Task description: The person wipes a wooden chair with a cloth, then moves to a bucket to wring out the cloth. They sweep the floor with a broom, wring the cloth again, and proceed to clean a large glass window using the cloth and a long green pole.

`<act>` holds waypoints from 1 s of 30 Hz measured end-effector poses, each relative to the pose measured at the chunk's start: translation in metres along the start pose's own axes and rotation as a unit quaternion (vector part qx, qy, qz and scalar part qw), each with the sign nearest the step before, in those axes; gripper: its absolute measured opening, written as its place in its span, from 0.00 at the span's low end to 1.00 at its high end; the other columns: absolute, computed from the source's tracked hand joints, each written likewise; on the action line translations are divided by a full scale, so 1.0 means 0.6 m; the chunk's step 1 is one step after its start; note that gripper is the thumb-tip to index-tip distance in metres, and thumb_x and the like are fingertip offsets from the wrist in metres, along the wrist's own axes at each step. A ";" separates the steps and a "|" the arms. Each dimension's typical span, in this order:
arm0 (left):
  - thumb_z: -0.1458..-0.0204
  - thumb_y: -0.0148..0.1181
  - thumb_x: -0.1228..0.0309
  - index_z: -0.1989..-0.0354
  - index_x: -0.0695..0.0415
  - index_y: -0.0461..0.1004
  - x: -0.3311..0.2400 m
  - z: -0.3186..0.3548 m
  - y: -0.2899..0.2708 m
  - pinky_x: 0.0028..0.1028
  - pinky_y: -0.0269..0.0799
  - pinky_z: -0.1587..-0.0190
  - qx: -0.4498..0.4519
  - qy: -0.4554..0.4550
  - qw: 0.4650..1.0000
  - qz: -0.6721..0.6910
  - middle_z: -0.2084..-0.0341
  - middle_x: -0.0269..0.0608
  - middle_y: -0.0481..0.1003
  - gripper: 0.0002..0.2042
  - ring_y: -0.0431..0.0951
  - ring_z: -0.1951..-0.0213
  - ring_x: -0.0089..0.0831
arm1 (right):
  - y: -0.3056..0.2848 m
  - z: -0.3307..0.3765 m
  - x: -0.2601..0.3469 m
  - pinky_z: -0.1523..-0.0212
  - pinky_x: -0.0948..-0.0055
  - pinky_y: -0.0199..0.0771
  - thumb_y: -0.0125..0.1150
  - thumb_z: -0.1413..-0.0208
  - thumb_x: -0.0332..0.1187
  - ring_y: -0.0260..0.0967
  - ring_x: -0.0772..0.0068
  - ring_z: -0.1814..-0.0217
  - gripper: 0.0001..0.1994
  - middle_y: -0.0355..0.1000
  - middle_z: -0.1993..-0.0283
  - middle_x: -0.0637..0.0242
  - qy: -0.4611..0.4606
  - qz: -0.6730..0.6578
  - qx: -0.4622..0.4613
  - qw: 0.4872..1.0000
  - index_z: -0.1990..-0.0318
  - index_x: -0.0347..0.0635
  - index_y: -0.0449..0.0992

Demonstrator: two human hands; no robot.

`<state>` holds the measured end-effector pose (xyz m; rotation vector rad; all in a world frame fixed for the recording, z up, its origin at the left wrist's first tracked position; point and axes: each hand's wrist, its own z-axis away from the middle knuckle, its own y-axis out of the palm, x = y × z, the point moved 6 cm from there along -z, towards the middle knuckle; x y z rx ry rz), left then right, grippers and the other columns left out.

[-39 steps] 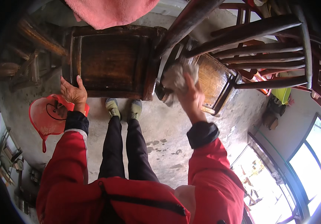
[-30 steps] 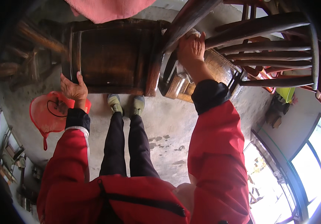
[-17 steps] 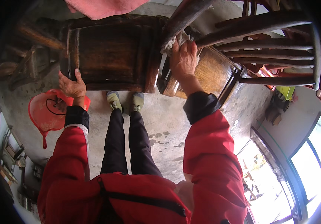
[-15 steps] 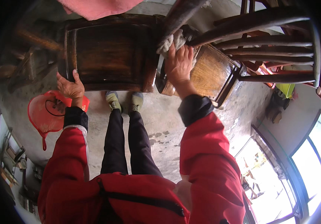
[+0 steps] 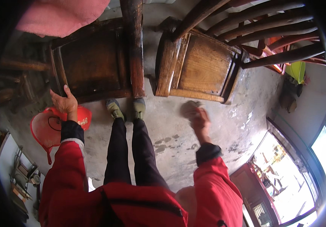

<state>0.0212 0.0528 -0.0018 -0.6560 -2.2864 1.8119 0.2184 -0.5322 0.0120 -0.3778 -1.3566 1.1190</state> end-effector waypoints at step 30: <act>0.48 0.58 0.50 0.36 0.65 0.53 0.039 -0.012 -0.003 0.43 0.60 0.39 0.122 0.001 0.991 0.057 0.43 0.60 0.63 0.39 0.63 0.41 0.54 | -0.061 -0.016 0.174 0.67 0.51 0.73 0.57 0.49 0.42 0.74 0.45 0.64 0.11 0.74 0.70 0.53 0.103 0.238 0.176 0.950 0.58 0.55 0.74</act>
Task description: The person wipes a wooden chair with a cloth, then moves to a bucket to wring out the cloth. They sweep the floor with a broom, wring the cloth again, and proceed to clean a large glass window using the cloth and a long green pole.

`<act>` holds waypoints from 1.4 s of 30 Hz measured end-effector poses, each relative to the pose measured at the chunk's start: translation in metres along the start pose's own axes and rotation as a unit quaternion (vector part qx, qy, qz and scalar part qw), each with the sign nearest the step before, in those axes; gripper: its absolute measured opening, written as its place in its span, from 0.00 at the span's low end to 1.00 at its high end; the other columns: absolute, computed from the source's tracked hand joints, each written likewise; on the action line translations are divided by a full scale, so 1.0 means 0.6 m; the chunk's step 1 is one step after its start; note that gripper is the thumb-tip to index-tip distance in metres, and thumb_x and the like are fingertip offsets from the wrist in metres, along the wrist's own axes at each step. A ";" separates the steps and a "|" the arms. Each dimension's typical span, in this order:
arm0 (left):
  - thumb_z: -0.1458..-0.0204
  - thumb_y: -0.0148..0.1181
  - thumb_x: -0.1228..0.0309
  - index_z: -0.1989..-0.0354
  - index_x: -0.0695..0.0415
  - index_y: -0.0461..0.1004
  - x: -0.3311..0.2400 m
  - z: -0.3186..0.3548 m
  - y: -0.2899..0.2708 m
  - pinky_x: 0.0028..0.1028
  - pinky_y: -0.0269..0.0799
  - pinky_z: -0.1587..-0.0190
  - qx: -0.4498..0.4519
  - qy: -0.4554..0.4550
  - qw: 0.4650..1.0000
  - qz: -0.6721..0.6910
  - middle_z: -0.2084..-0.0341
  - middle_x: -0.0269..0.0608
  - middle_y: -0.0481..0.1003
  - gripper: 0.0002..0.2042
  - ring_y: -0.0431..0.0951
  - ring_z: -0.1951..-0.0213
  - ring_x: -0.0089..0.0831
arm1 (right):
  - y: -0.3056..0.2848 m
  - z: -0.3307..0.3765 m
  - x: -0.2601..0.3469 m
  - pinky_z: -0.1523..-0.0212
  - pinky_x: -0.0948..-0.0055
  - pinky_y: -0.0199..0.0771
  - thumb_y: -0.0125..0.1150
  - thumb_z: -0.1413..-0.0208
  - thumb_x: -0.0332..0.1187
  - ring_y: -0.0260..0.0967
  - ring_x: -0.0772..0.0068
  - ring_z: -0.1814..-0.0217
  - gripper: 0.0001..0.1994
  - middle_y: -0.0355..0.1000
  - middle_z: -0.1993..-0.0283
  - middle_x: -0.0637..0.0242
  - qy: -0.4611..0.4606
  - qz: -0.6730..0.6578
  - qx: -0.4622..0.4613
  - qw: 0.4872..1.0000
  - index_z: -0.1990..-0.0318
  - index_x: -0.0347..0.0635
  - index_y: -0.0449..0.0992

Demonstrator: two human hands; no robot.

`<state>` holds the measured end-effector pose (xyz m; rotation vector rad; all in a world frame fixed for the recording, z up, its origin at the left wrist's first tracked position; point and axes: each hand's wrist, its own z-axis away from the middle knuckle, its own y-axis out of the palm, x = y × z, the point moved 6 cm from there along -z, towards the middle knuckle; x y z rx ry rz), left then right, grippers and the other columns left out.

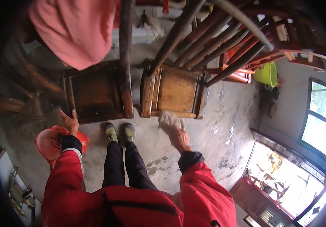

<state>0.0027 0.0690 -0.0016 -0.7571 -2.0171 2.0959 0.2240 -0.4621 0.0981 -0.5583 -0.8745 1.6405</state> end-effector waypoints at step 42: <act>0.39 0.51 0.58 0.39 0.51 0.65 -0.161 0.232 -0.689 0.27 0.70 0.54 0.487 -0.049 0.660 0.570 0.47 0.31 0.69 0.22 0.72 0.50 0.24 | -0.312 0.305 0.463 0.46 0.65 0.70 0.57 0.48 0.26 0.71 0.64 0.49 0.21 0.72 0.50 0.61 -0.164 -0.741 0.133 0.638 0.45 0.36 0.67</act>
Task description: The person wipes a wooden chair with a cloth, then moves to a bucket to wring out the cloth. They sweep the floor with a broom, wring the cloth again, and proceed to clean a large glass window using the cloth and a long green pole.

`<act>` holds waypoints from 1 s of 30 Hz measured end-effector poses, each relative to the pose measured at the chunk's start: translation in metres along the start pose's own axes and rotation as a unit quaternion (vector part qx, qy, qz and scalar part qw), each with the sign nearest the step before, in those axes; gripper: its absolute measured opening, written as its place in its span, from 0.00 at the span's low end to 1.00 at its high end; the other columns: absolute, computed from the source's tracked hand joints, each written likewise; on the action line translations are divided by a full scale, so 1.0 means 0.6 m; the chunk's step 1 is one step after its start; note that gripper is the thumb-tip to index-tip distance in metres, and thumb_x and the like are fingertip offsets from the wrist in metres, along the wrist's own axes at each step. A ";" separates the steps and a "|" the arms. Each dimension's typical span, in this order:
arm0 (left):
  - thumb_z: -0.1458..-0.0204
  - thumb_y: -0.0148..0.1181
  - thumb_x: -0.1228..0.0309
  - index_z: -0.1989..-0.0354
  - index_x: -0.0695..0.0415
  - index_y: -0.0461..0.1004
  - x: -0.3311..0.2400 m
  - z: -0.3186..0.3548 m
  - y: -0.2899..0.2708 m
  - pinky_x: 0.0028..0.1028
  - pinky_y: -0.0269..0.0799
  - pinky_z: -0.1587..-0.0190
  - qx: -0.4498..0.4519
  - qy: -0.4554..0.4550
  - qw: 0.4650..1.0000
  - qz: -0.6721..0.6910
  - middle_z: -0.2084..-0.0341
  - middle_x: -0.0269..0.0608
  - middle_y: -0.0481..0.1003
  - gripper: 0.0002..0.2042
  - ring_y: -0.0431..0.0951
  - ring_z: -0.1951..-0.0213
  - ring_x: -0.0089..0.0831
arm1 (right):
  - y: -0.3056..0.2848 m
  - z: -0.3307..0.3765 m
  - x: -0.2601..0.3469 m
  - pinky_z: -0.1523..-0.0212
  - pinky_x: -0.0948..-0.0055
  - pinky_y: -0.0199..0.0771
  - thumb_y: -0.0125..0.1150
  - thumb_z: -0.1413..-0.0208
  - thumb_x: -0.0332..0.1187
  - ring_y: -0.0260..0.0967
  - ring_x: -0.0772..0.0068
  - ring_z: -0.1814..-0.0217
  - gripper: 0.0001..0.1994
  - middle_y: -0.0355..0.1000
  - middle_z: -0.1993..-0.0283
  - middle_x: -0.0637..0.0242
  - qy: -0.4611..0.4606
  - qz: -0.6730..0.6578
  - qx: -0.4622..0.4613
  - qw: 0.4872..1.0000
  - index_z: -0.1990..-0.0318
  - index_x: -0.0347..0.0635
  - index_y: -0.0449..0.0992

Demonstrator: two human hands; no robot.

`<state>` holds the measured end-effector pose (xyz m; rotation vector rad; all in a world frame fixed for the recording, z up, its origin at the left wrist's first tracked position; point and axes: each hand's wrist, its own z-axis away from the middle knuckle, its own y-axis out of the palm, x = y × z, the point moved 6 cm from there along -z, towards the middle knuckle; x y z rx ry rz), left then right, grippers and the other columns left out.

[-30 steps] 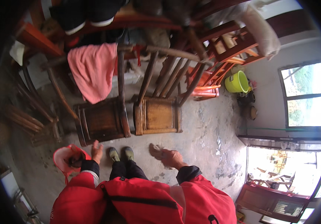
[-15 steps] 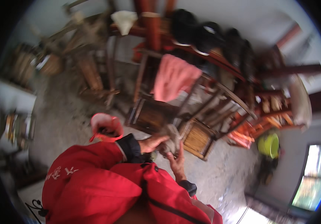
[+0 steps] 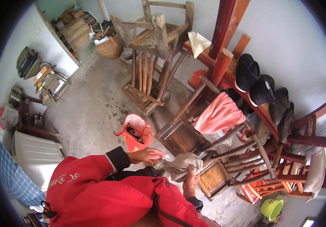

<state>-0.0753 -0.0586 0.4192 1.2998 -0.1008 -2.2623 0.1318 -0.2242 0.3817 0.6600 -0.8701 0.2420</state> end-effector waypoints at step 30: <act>0.44 0.57 0.63 0.44 0.54 0.66 0.243 0.216 -0.215 0.31 0.71 0.61 -0.320 0.002 0.939 0.124 0.60 0.37 0.74 0.21 0.77 0.63 0.29 | -0.197 0.024 0.008 0.50 0.57 0.74 0.50 0.40 0.50 0.71 0.56 0.48 0.25 0.69 0.46 0.60 0.058 -0.091 -0.129 0.986 0.43 0.43 0.66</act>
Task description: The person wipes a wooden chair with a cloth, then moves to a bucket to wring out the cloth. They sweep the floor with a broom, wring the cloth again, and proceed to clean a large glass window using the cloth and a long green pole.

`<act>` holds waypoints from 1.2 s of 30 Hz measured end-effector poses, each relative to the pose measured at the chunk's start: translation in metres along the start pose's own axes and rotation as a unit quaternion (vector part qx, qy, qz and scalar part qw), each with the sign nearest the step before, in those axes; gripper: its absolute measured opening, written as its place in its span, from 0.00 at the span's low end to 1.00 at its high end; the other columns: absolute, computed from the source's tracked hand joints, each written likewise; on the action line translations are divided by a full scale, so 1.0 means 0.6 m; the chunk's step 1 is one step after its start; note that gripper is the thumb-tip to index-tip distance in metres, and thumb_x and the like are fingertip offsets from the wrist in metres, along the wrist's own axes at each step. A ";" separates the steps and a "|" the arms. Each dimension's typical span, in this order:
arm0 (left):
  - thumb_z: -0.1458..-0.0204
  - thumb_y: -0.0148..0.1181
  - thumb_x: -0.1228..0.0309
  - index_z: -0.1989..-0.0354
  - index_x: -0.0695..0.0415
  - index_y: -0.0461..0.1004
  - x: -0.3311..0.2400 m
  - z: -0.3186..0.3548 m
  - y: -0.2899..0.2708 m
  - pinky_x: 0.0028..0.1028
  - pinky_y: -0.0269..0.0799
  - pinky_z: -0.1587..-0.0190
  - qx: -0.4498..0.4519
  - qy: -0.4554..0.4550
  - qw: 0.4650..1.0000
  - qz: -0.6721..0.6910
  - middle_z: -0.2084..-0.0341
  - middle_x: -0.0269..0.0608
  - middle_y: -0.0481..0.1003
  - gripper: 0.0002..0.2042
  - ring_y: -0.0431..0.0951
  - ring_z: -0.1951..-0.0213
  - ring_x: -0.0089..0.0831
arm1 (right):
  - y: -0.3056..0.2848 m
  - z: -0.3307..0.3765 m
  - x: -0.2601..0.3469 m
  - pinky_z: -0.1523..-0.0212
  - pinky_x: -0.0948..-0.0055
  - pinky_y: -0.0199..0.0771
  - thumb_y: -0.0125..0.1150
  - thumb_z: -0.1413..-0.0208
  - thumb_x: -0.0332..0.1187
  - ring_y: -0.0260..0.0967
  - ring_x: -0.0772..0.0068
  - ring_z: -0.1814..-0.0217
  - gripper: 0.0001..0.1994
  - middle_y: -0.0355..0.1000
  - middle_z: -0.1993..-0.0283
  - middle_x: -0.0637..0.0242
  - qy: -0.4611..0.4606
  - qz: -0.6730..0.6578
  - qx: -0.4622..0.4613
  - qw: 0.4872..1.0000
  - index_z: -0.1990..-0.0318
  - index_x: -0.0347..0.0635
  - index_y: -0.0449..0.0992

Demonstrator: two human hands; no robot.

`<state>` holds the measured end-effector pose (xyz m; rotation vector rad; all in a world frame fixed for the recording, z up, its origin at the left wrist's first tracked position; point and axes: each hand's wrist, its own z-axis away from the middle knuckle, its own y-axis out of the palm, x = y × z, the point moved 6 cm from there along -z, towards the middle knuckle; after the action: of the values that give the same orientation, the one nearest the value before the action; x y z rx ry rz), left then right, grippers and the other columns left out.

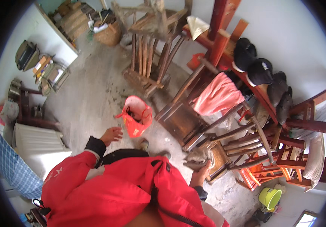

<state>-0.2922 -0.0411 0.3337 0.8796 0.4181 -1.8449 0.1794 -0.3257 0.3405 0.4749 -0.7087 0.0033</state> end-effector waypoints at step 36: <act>0.44 0.54 0.53 0.47 0.50 0.67 0.199 -0.378 -0.206 0.40 0.60 0.44 -0.334 -0.095 0.906 0.244 0.47 0.34 0.67 0.20 0.66 0.48 0.33 | 0.428 -0.540 -0.328 0.44 0.58 0.66 0.65 0.53 0.36 0.66 0.47 0.42 0.29 0.70 0.46 0.46 -0.446 0.701 0.111 0.545 0.42 0.40 0.68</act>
<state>-0.3434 0.0791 0.0806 0.2839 0.5948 -1.1793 0.1905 0.0705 0.1115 -0.0349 -1.9863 1.5130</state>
